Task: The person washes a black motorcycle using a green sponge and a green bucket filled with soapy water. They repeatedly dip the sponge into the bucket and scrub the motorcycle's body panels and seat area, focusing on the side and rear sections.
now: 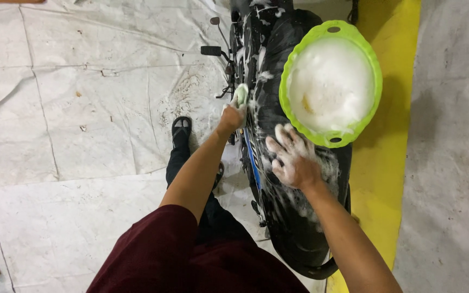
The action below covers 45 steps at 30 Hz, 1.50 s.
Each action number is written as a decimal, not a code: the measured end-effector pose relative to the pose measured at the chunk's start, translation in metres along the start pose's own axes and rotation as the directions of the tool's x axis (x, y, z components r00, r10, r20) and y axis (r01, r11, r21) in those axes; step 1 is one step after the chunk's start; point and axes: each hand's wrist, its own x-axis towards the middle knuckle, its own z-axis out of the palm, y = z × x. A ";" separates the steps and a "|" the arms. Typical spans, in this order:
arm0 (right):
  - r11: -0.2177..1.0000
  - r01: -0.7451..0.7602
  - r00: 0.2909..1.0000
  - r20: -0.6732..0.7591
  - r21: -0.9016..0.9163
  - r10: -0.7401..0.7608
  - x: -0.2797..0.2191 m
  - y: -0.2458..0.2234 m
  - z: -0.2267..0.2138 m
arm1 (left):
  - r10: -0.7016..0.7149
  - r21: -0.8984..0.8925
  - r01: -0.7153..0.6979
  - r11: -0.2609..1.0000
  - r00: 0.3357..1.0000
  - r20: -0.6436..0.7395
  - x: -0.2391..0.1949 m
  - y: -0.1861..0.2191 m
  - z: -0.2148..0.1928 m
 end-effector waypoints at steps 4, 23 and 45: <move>1.000 0.002 0.999 -0.036 -0.010 -0.002 -0.001 0.003 0.001 | -0.074 -0.136 0.081 0.987 0.996 0.049 -0.046 -0.002 -0.011; 0.997 -0.030 0.999 -0.035 0.071 0.033 0.019 0.012 0.005 | -0.271 -0.705 0.273 0.654 0.955 0.118 -0.039 0.025 0.004; 0.954 -0.099 0.995 0.023 0.281 0.097 0.020 0.041 0.039 | -0.252 -0.588 0.295 0.753 0.955 0.157 0.254 -0.010 0.055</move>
